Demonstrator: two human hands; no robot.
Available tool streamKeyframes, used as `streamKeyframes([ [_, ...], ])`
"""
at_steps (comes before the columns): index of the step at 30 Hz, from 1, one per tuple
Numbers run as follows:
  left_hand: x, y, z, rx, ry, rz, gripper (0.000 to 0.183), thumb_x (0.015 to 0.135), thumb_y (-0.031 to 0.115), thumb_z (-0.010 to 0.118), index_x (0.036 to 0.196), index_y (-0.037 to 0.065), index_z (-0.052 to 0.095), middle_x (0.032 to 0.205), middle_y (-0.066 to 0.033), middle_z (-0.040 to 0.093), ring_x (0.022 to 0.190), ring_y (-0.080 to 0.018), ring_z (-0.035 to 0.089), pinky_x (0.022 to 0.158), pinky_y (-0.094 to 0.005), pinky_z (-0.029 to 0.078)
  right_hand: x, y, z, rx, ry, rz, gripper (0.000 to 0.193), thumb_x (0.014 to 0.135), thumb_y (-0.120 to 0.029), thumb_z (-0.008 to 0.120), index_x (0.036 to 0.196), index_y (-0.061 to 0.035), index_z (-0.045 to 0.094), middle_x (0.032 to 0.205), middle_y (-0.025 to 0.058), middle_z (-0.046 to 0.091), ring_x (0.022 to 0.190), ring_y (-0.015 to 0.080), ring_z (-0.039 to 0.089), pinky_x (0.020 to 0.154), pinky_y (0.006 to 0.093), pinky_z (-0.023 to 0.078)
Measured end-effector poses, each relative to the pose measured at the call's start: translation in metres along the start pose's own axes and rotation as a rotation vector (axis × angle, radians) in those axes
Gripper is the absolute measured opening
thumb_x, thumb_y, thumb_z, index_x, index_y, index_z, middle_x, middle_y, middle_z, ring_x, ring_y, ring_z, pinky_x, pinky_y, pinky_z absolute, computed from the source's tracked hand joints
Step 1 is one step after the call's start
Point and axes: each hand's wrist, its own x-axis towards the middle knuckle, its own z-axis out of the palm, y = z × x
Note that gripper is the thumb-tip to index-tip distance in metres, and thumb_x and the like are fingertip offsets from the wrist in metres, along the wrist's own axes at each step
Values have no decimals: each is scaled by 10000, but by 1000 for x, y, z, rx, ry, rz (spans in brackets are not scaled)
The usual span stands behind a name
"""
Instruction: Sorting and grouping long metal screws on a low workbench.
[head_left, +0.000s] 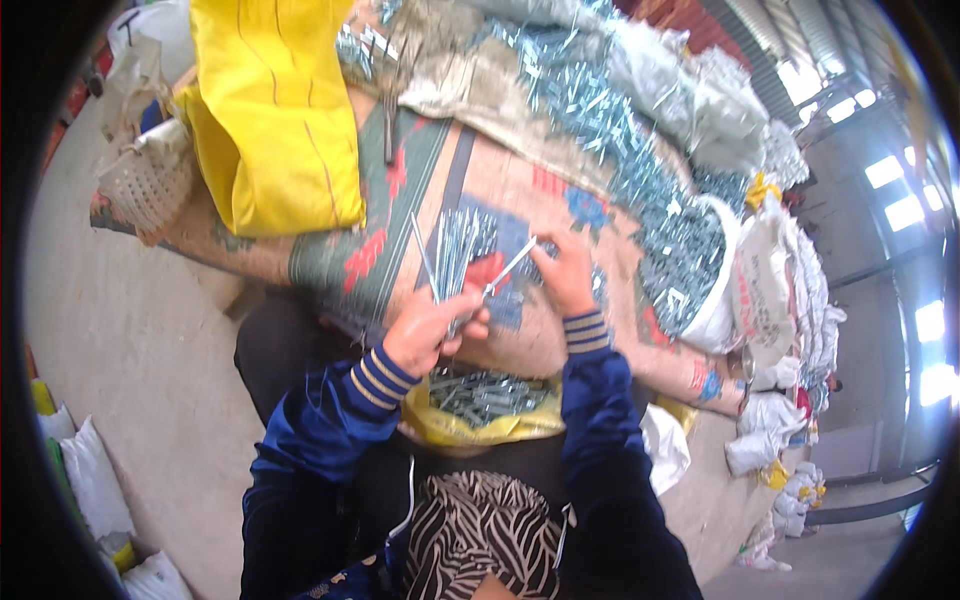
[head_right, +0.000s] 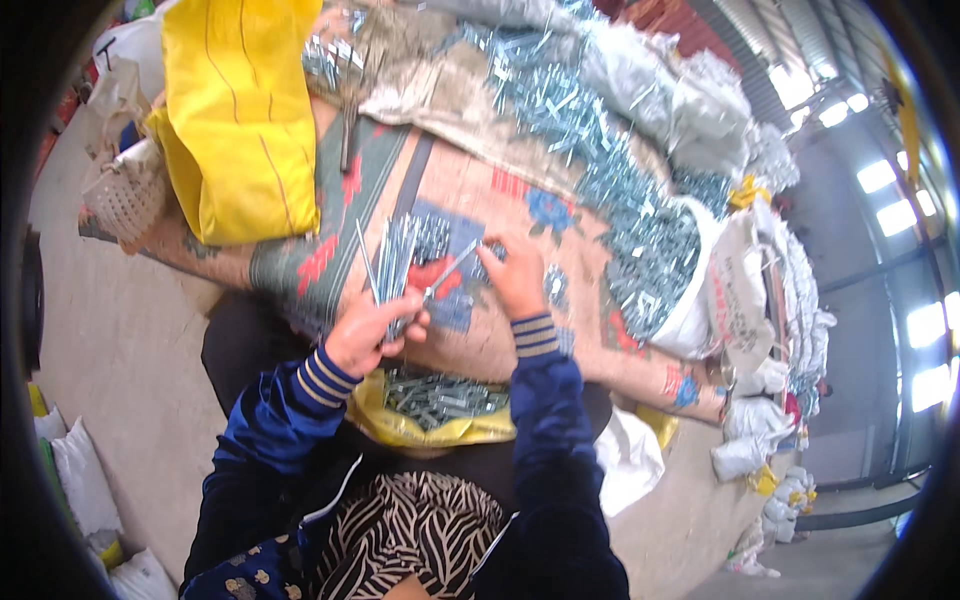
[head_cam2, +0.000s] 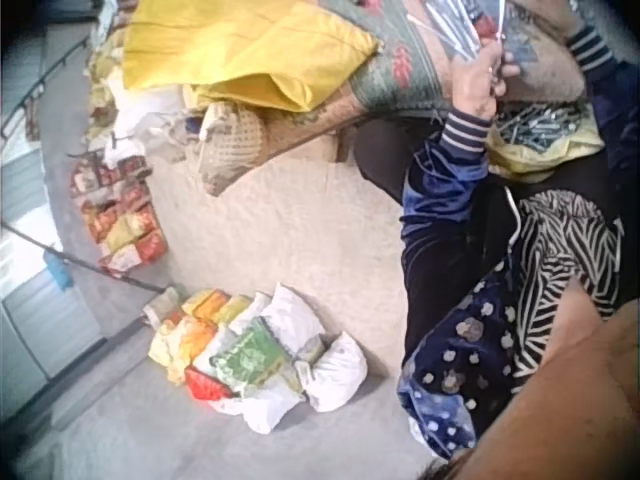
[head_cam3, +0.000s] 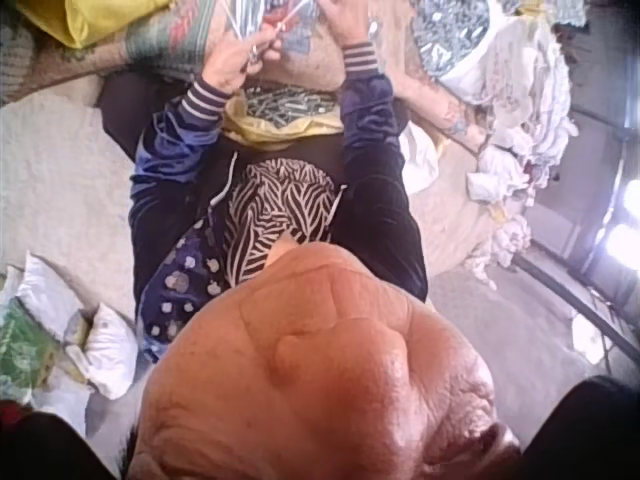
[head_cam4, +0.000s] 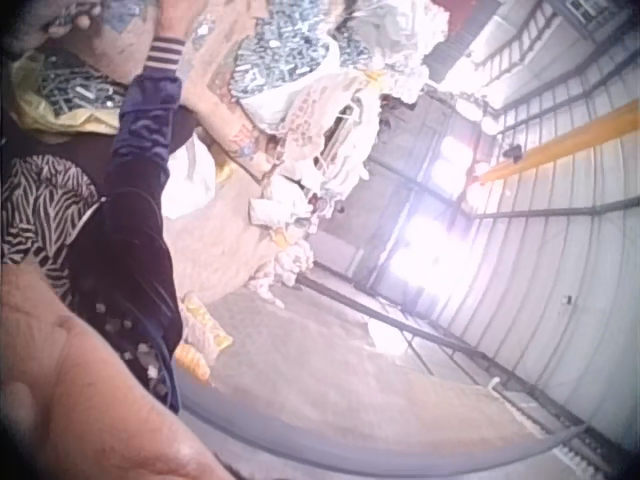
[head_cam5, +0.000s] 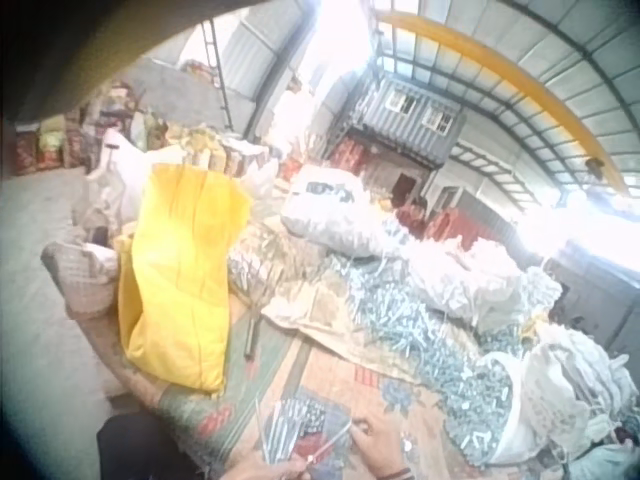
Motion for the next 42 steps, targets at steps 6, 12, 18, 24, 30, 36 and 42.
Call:
streamKeyframes([
  [6,-4,-6,1,75,-38,-22,183,848,173,636,969,52,572,814,-59,636,644,-114,650,386,-183,309,-17,-26,-41,1023,-54,537,150,855,-82,655,948,28,614,889,79,672,812,115,631,700,231,526],
  [12,-2,-7,2,85,-112,-65,171,857,144,629,975,39,565,826,-71,637,646,-117,656,378,-175,307,-27,-38,-68,1122,-180,546,157,848,-28,637,994,17,599,1027,138,651,852,155,632,774,275,529],
  [18,-4,-9,9,102,-110,-20,178,875,168,625,985,37,573,846,-65,643,660,-114,661,369,-170,313,-31,-63,-67,1076,-153,626,232,751,39,676,967,-10,605,834,31,612,747,110,591,686,237,487],
  [24,-7,-3,17,95,-20,73,205,901,241,615,982,54,589,818,-36,642,650,-107,659,365,-173,317,-44,-84,-45,1074,-282,645,165,804,-30,692,959,-13,639,832,28,626,697,114,586,638,238,483],
  [30,2,-3,3,291,-139,-79,176,905,233,611,957,68,582,654,-15,613,508,-86,578,367,-187,329,-41,-75,-59,1139,-219,635,179,851,-90,672,1003,-3,636,893,53,653,746,126,612,691,249,499],
  [36,-12,-13,12,183,-113,31,140,891,167,618,961,54,575,653,-32,611,510,-97,574,419,-200,410,-44,-87,-58,1128,-8,614,214,901,-196,622,978,2,653,872,43,665,752,103,604,701,233,475],
  [42,-5,-23,18,283,-15,345,119,867,38,604,959,-12,546,615,-60,571,490,-125,559,455,-262,457,-45,-56,-64,304,-224,588,272,919,-219,580,1050,13,634,912,94,673,801,146,615,741,278,488],
])
